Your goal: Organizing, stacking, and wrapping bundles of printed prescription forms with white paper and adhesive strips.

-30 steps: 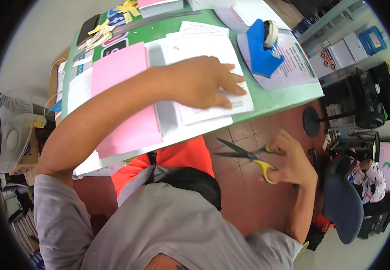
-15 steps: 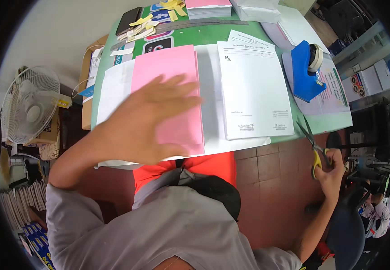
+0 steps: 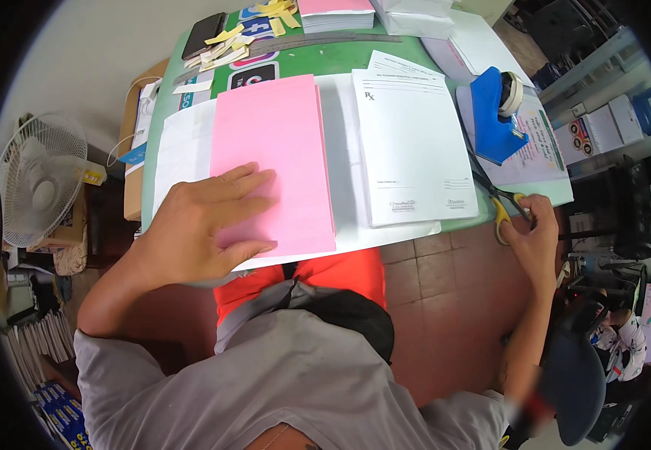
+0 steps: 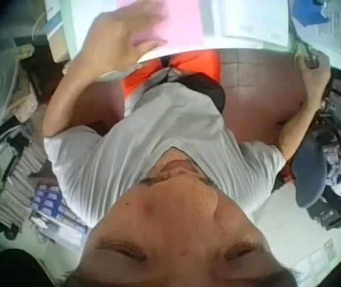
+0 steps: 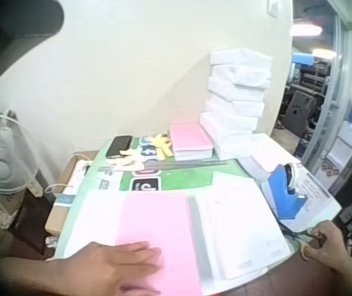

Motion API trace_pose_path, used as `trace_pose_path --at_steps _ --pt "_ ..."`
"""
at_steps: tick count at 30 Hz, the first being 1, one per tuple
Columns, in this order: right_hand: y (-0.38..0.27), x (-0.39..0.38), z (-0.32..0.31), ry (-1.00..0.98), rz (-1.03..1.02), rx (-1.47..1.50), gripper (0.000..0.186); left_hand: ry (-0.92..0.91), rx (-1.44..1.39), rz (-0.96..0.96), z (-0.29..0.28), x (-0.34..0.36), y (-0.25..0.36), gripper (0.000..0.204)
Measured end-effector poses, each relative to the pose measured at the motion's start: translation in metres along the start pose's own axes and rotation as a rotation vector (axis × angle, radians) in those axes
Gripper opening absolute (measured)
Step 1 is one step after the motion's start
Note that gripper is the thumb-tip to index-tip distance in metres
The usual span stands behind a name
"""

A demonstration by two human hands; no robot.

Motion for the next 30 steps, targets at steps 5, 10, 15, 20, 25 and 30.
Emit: trace_pose_path --at_steps 5,10,15,20,25,30 --pt "0.007 0.013 0.004 -0.010 -0.084 0.020 0.043 0.026 0.061 0.073 -0.001 0.000 0.005 0.045" --pt "0.037 0.010 0.012 -0.099 0.006 0.143 0.044 0.029 0.103 0.125 0.000 0.000 0.009 0.039" --pt "0.033 0.013 0.011 -0.103 -0.060 0.107 0.046 -0.032 0.029 0.038 -0.003 0.000 0.001 0.034" --pt "0.036 0.013 0.009 -0.145 -0.024 0.140 0.047 -0.025 0.015 0.030 -0.005 0.003 0.001 0.034" --pt "0.040 0.015 0.010 -0.147 0.001 0.124 0.048 -0.058 0.001 0.007 -0.006 0.005 -0.002 0.034" --pt "0.050 0.013 0.011 -0.143 -0.002 0.157 0.048 0.009 -0.078 0.044 -0.008 0.004 0.000 0.033"
Point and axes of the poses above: each hand's wrist, its own x-axis towards the middle knuckle, its own z-axis out of the palm, y = z × x, the point moved 7 cm from there along x, towards the middle knuckle, and after that the axes turned 5 degrees about y, right-handed, at the moved point
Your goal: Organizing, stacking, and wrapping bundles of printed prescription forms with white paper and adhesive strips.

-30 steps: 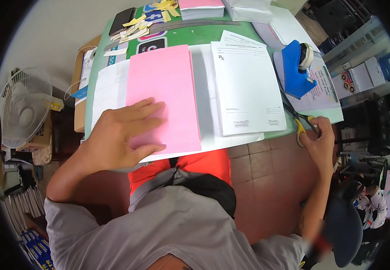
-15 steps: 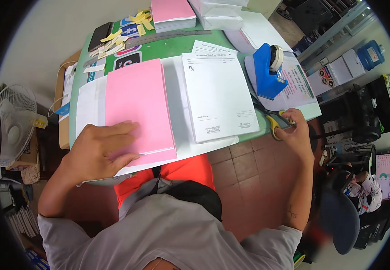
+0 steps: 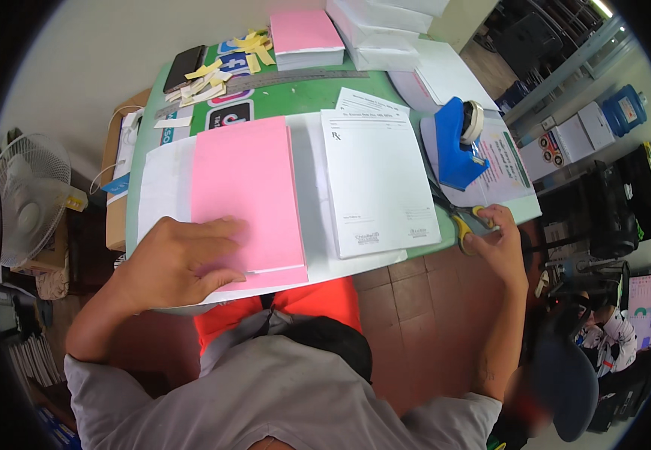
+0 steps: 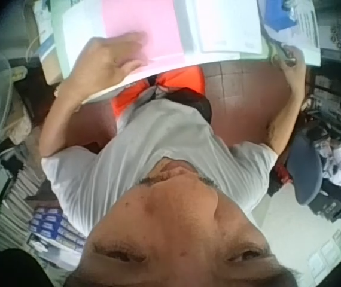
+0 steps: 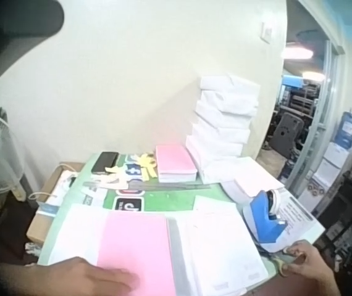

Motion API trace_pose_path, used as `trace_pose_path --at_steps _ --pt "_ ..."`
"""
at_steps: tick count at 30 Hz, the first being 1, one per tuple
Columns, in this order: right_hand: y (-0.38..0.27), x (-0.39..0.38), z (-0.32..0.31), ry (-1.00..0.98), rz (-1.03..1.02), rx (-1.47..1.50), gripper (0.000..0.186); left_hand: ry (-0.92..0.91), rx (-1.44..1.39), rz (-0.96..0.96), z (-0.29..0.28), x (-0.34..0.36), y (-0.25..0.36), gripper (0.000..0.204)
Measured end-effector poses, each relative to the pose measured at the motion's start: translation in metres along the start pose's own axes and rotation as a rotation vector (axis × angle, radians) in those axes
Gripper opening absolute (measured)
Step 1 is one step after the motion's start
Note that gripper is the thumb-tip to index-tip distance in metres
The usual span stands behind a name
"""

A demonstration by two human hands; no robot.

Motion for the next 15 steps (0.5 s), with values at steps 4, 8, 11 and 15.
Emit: trace_pose_path --at_steps 4,8,11,15 --pt "-0.013 0.000 0.000 0.025 0.041 0.037 0.049 -0.019 0.004 -0.028 0.000 -0.002 -0.003 0.033" --pt "-0.012 0.000 0.001 0.035 0.134 0.083 0.049 -0.028 0.027 -0.017 0.000 -0.001 -0.002 0.031" --pt "-0.017 0.004 0.004 0.031 0.152 0.087 0.048 -0.012 0.012 -0.014 -0.002 -0.003 -0.005 0.025" --pt "-0.010 0.003 0.000 0.043 0.105 0.107 0.048 -0.018 0.025 0.020 -0.003 -0.001 -0.002 0.026"
Point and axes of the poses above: each hand's wrist, its own x-axis towards the middle knuckle, its own z-axis out of the palm, y = z × x, the point moved 7 cm from there along x, towards the middle knuckle, and after that the axes turned 5 degrees about y, right-handed, at the moved point
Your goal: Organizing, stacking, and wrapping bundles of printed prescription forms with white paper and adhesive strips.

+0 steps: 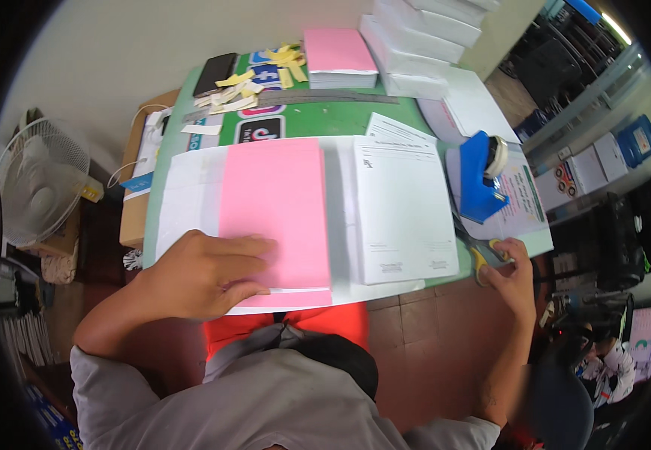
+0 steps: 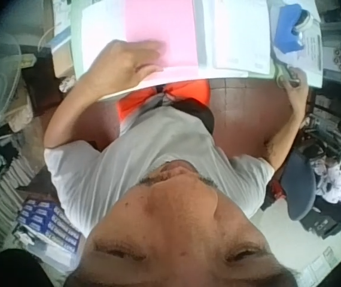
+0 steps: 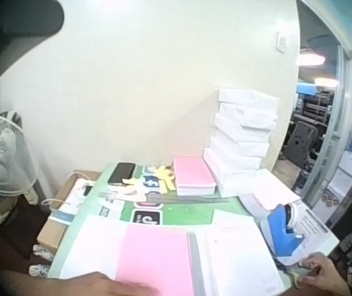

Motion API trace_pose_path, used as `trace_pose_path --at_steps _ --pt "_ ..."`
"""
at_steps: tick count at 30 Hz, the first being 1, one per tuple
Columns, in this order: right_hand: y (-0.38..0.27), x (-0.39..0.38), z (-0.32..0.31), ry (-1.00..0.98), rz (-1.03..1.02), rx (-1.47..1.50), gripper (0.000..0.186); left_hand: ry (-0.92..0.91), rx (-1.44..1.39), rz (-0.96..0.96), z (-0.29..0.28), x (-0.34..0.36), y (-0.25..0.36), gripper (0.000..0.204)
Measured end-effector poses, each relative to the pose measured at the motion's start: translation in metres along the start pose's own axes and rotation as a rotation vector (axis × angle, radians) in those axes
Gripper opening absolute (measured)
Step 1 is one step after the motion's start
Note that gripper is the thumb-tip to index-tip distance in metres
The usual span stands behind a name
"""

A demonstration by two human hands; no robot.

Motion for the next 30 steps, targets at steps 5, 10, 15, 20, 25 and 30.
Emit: trace_pose_path --at_steps 5,10,15,20,25,30 --pt "-0.011 0.002 -0.001 -0.015 -0.075 -0.084 0.047 0.034 0.011 0.011 0.000 -0.004 0.000 0.019" --pt "-0.006 0.002 0.001 -0.027 -0.008 -0.060 0.047 0.037 0.006 0.010 0.001 -0.006 -0.001 0.017" --pt "0.006 -0.005 -0.007 -0.018 -0.012 -0.102 0.046 -0.066 -0.035 -0.008 0.005 0.002 0.000 0.016" --pt "-0.029 0.004 0.002 -0.013 -0.168 -0.199 0.051 -0.064 -0.029 -0.043 -0.001 0.009 0.005 0.028" --pt "-0.063 -0.016 0.001 0.193 -0.278 -0.428 0.053 0.148 0.069 0.183 0.010 0.053 0.037 0.041" --pt "-0.116 -0.034 0.021 0.198 -0.346 -0.381 0.056 0.190 0.115 0.369 0.051 0.094 0.074 0.047"
Point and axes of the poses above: each hand's wrist, its own x-axis towards the middle knuckle, its own z-axis out of the palm, y = z × x, the point moved 7 cm from there along x, towards the middle knuckle, and after that the axes turned 5 degrees about y, right-handed, at the moved point
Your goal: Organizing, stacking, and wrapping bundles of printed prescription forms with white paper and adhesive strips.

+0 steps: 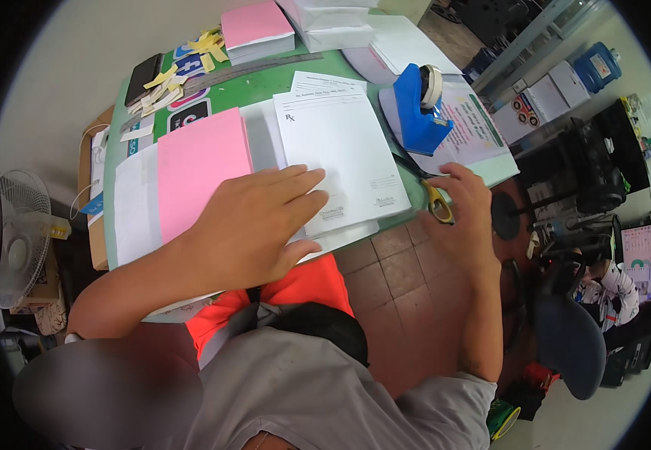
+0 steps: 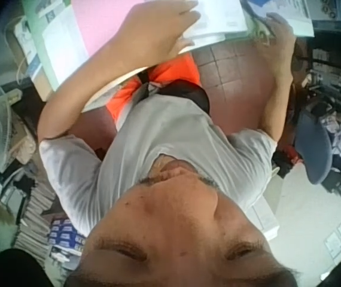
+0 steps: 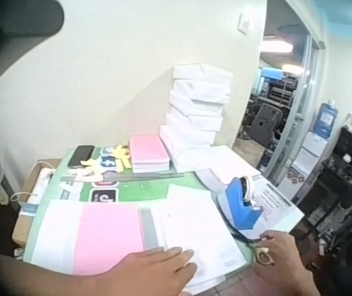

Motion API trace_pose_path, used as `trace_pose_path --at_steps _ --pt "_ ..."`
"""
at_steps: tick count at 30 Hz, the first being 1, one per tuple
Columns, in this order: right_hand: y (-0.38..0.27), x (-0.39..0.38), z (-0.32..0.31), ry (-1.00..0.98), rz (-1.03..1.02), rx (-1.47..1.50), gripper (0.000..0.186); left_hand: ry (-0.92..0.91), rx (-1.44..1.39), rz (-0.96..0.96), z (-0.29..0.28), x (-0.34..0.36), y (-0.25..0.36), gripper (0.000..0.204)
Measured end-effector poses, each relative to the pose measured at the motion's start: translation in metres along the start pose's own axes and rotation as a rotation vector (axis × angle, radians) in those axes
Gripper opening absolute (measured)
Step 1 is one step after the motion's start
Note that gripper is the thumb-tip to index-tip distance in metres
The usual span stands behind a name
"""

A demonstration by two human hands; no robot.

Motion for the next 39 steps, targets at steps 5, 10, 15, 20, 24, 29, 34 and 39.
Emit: trace_pose_path --at_steps 5,10,15,20,24,29,34,39 --pt "-0.040 0.012 0.004 -0.138 -0.128 0.139 0.059 -0.456 -0.013 -0.231 0.037 0.012 -0.020 0.045" --pt "-0.034 0.020 0.007 -0.147 -0.178 0.120 0.055 -0.495 0.002 -0.271 0.039 0.016 -0.021 0.040" --pt "-0.035 0.028 0.007 -0.159 -0.228 0.154 0.038 -0.407 0.035 -0.204 0.037 0.016 -0.022 0.038" --pt "-0.042 0.035 0.004 -0.098 -0.331 0.119 0.024 -0.439 0.035 -0.250 0.041 0.013 -0.026 0.045" --pt "-0.049 0.049 -0.012 0.135 -0.374 0.117 0.023 -0.100 -0.018 -0.171 0.023 0.019 -0.028 0.048" --pt "-0.048 0.094 -0.023 0.397 -0.339 0.190 0.020 0.160 -0.055 -0.359 -0.002 0.045 -0.086 0.034" --pt "-0.041 0.136 -0.029 0.783 -0.115 0.394 0.015 0.395 -0.044 -0.355 -0.032 0.083 -0.152 0.020" --pt "-0.024 0.167 0.050 0.275 -0.023 0.346 0.019 0.461 -0.047 -0.673 -0.041 0.104 -0.217 0.027"
Point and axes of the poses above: each hand's wrist, its own x-axis towards the middle knuckle, its own z-axis out of the palm, y = z × x, the point moved 7 cm from there along x, towards the middle knuckle, and after that the axes turned 5 degrees about y, right-handed, at the moved point
